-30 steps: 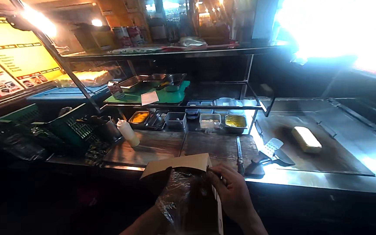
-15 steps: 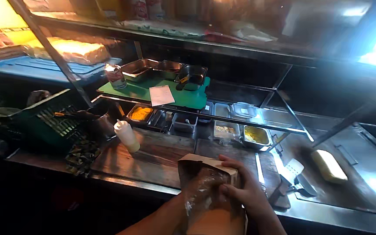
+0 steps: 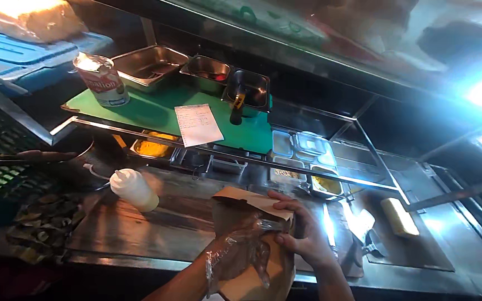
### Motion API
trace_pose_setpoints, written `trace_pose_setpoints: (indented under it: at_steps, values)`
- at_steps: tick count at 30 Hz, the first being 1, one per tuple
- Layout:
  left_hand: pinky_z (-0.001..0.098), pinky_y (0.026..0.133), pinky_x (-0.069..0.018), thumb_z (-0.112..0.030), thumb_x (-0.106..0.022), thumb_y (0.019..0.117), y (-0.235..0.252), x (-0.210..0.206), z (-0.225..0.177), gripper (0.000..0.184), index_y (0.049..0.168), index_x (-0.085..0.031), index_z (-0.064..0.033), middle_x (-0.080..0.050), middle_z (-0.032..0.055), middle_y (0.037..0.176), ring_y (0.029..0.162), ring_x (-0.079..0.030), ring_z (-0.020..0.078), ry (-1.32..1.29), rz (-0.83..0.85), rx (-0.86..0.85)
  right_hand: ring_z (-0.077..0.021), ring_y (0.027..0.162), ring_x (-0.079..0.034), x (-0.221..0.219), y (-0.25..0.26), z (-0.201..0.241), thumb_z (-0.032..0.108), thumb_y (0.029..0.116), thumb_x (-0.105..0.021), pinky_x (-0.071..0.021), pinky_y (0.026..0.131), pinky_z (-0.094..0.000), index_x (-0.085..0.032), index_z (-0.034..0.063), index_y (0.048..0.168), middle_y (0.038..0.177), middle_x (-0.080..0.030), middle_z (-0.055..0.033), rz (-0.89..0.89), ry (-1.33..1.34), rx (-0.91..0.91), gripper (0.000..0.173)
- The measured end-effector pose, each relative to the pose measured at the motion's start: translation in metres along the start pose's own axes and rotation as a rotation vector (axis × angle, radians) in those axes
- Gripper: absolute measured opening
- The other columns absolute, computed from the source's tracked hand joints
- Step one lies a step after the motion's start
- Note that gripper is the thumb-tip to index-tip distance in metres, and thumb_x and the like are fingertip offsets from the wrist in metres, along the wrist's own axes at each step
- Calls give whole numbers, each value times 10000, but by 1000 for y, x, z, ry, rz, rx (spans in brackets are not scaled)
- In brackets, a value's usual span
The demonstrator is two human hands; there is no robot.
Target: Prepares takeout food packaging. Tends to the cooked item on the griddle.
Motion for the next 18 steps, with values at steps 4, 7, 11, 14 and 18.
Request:
trace_pose_setpoints:
  at_steps: [4,7,11,14,18]
  values:
    - [369,596,-620,-519,-623,979,-4,4,-6,495,1276,-510,-140,-711,61,1031,737,-714,214,90,-142,-18,-203,1382,-527,-11,3,-2,363,735,-924,-519,1109,-397,-632,128,1341,1521,-527,-82,45,-322,-96,712]
    - [436,672,-648,-611,-673,906,-7,-1,6,773,1472,-378,-176,-709,115,1088,822,-741,293,80,-13,8,-148,1322,-570,-3,-1,-12,414,721,-922,-536,1073,-369,-643,166,1331,1474,-572,-25,-37,-402,-169,715]
    - [452,693,-647,-628,-687,883,-5,-18,23,1000,1627,-177,-197,-646,154,1273,876,-734,313,121,32,-24,-139,1312,-583,20,-20,-12,473,733,-903,-539,1077,-352,-605,131,1379,1422,-616,-29,-108,-388,-142,789]
    - [439,708,-642,-636,-566,954,-7,-23,29,863,1617,-270,-171,-556,170,1463,923,-728,307,194,-126,-191,-172,1259,-622,42,-41,-7,444,772,-863,-556,1044,-377,-601,69,1357,1353,-659,-69,-217,-328,-54,743]
    - [284,587,-586,-238,-343,1104,-70,4,9,378,1331,-550,-19,-710,51,977,681,-667,130,498,-993,-656,-279,1247,-637,77,-82,9,317,783,-856,-582,1003,-436,-618,34,1240,1319,-672,-149,-449,-166,98,587]
Point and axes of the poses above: each hand's wrist, its own y-axis towards the middle knuckle, its own x-axis out of the back of the hand, z = x × y, the point moved 8 cm from there along y, towards the middle knuckle
